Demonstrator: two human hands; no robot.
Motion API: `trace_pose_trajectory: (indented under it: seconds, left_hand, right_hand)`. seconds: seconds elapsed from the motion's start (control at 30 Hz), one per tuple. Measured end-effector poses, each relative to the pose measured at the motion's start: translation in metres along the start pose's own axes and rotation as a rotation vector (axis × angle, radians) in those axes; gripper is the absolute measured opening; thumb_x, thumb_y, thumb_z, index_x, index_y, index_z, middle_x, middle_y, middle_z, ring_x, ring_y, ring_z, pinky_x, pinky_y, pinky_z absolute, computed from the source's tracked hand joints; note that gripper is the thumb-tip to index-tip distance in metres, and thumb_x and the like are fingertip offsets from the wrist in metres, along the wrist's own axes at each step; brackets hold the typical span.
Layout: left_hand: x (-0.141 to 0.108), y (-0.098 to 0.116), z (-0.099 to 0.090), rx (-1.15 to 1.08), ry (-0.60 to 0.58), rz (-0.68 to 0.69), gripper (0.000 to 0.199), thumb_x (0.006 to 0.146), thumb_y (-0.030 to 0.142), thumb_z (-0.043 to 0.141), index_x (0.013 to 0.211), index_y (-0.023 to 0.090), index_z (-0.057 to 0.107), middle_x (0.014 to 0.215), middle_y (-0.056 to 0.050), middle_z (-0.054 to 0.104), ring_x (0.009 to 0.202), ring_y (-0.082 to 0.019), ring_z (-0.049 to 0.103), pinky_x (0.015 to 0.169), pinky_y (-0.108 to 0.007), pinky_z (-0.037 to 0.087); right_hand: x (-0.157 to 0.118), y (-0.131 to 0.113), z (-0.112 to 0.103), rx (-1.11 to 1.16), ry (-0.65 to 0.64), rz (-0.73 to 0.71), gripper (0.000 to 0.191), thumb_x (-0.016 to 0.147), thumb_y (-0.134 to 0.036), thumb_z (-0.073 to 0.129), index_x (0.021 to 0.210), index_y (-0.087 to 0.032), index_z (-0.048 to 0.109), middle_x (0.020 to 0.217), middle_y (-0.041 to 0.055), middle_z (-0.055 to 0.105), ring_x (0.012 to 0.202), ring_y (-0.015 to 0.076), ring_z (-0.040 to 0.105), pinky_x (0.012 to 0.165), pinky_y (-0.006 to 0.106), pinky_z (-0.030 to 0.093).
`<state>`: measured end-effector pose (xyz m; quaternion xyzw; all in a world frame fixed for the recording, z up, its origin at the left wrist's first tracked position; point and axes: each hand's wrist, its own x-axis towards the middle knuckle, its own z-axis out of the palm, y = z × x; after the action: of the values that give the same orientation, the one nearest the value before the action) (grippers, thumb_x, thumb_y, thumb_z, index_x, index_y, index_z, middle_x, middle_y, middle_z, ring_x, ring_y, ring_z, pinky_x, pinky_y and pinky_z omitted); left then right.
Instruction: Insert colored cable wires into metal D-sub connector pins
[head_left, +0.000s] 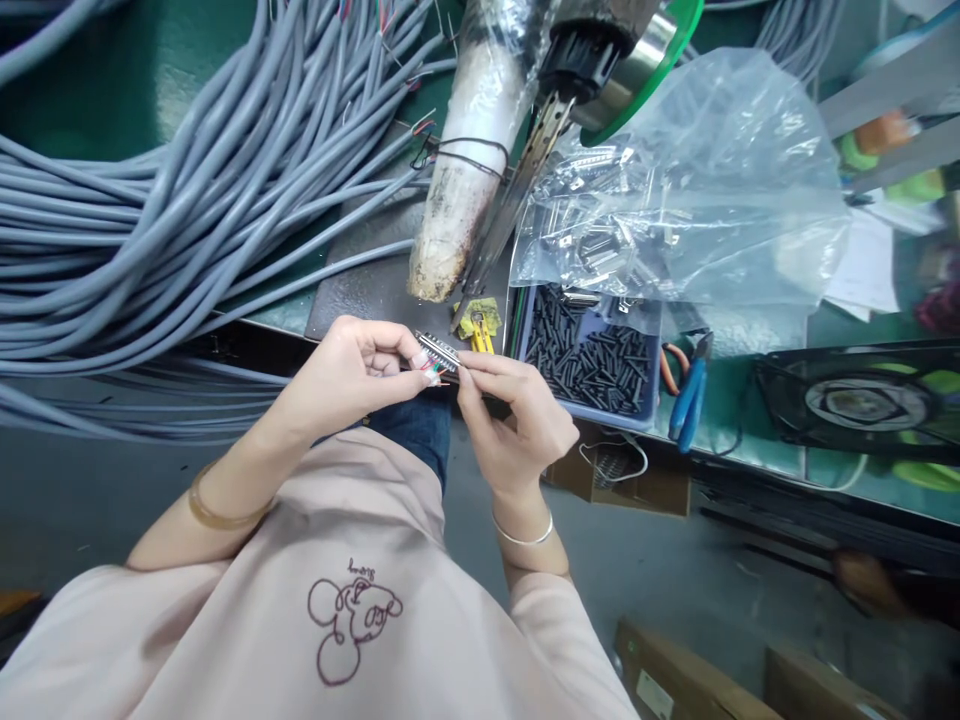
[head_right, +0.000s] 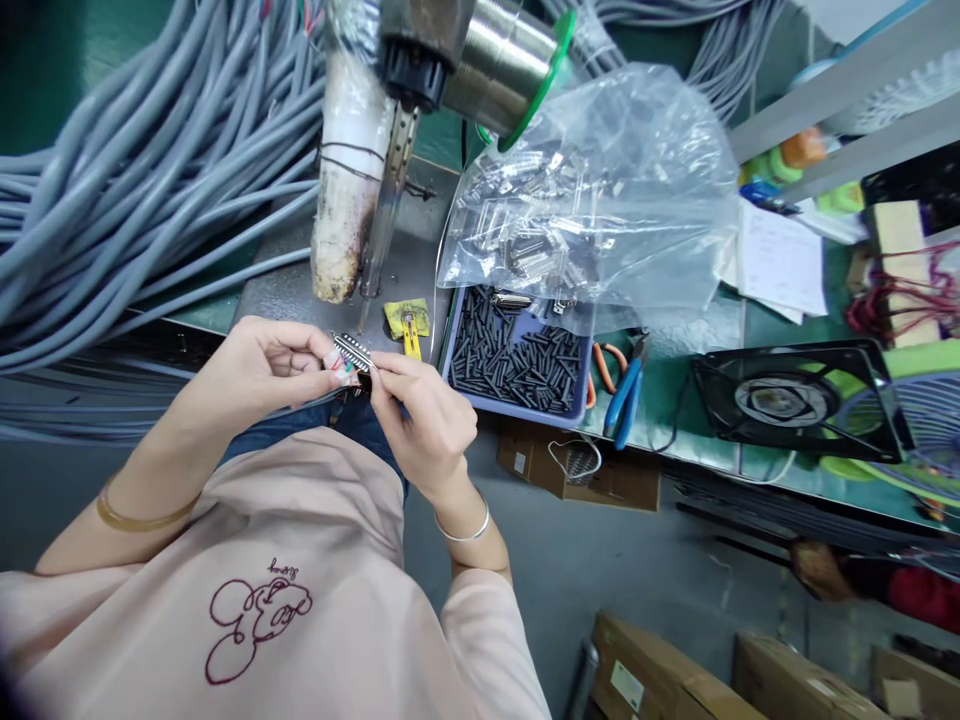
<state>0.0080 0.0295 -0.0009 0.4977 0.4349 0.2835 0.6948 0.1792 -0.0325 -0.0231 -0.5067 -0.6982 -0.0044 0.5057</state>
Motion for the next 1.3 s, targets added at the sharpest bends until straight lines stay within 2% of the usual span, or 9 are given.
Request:
trace_pose_trajectory:
  seconds: [0.1, 0.27, 0.47, 0.57, 0.73, 0.97, 1.1, 1.17, 1.3]
  left_hand:
    - [0.001, 0.0, -0.001, -0.062, -0.017, -0.003, 0.014, 0.068, 0.023, 0.078, 0.07, 0.013, 0.068, 0.045, 0.005, 0.048, 0.04, -0.004, 0.04, 0.04, -0.015, 0.03]
    - [0.002, 0.0, 0.004, -0.034, 0.065, 0.053, 0.012, 0.068, 0.02, 0.077, 0.068, 0.013, 0.066, 0.045, 0.007, 0.042, 0.04, -0.002, 0.032, 0.039, -0.015, 0.022]
    - [0.004, -0.002, 0.01, -0.009, 0.157, 0.174, 0.008, 0.066, 0.015, 0.075, 0.068, 0.013, 0.067, 0.056, 0.003, 0.056, 0.044, -0.002, 0.038, 0.041, -0.015, 0.027]
    - [0.005, -0.001, 0.009, -0.022, 0.167, 0.169, 0.009, 0.067, 0.015, 0.075, 0.068, 0.014, 0.065, 0.055, 0.004, 0.053, 0.044, -0.002, 0.037, 0.042, -0.015, 0.027]
    - [0.003, 0.002, 0.009, -0.031, 0.106, 0.117, 0.009, 0.066, 0.014, 0.073, 0.067, 0.014, 0.064, 0.05, 0.007, 0.043, 0.043, -0.002, 0.03, 0.041, -0.015, 0.021]
    - [-0.004, -0.003, 0.006, 0.036, 0.002, 0.077, 0.008, 0.07, 0.018, 0.074, 0.07, 0.012, 0.069, 0.073, -0.002, 0.064, 0.054, -0.004, 0.044, 0.049, -0.017, 0.036]
    - [-0.007, -0.008, 0.007, 0.031, 0.055, 0.122, 0.006, 0.07, 0.017, 0.073, 0.07, 0.013, 0.068, 0.07, -0.001, 0.062, 0.054, -0.004, 0.044, 0.049, -0.017, 0.036]
    - [-0.007, -0.008, 0.008, 0.025, 0.091, 0.143, 0.007, 0.069, 0.017, 0.073, 0.069, 0.014, 0.067, 0.066, 0.0, 0.059, 0.052, -0.004, 0.043, 0.047, -0.017, 0.033]
    - [-0.004, -0.009, 0.011, 0.017, 0.139, 0.204, 0.008, 0.069, 0.018, 0.073, 0.069, 0.014, 0.067, 0.068, -0.001, 0.063, 0.052, -0.004, 0.046, 0.047, -0.017, 0.035]
  right_hand:
    - [0.001, -0.001, 0.0, 0.017, 0.03, 0.037, 0.02, 0.086, -0.004, 0.073, 0.089, -0.022, 0.066, 0.091, 0.0014, 0.081, 0.082, 0.0132, 0.078, 0.076, 0.024, 0.064]
    - [0.001, 0.001, 0.004, -0.042, 0.032, 0.01, 0.019, 0.086, -0.005, 0.072, 0.09, -0.022, 0.065, 0.093, 0.0019, 0.082, 0.082, 0.0131, 0.078, 0.075, 0.024, 0.064]
    - [0.004, 0.003, 0.006, -0.053, -0.002, -0.027, 0.021, 0.087, -0.005, 0.07, 0.084, -0.022, 0.059, 0.096, 0.0045, 0.082, 0.084, 0.0139, 0.078, 0.074, 0.025, 0.064]
    - [0.006, 0.004, 0.007, -0.012, 0.001, 0.009, 0.02, 0.088, -0.006, 0.069, 0.083, -0.023, 0.058, 0.096, 0.003, 0.081, 0.085, 0.0142, 0.078, 0.074, 0.027, 0.065]
    - [0.008, 0.007, 0.001, 0.105, -0.019, 0.118, 0.018, 0.089, -0.007, 0.068, 0.087, -0.023, 0.061, 0.09, 0.0001, 0.08, 0.081, 0.0129, 0.077, 0.069, 0.024, 0.063]
    - [0.008, 0.005, -0.012, 0.255, -0.194, 0.171, 0.016, 0.092, -0.013, 0.069, 0.085, -0.023, 0.059, 0.088, -0.0028, 0.078, 0.073, 0.0107, 0.073, 0.061, 0.023, 0.058]
    - [0.001, 0.003, -0.01, 0.222, 0.004, 0.258, 0.011, 0.095, -0.019, 0.065, 0.088, -0.024, 0.059, 0.072, -0.0062, 0.065, 0.056, 0.0086, 0.063, 0.049, 0.021, 0.051]
    - [-0.002, 0.001, -0.009, 0.121, 0.058, 0.18, 0.009, 0.095, -0.017, 0.066, 0.09, -0.024, 0.061, 0.074, -0.0047, 0.069, 0.062, 0.0102, 0.068, 0.055, 0.022, 0.056]
    - [-0.006, -0.002, -0.004, -0.13, -0.039, -0.079, 0.016, 0.09, -0.008, 0.069, 0.095, -0.022, 0.064, 0.098, 0.0044, 0.081, 0.089, 0.0144, 0.078, 0.078, 0.025, 0.064]
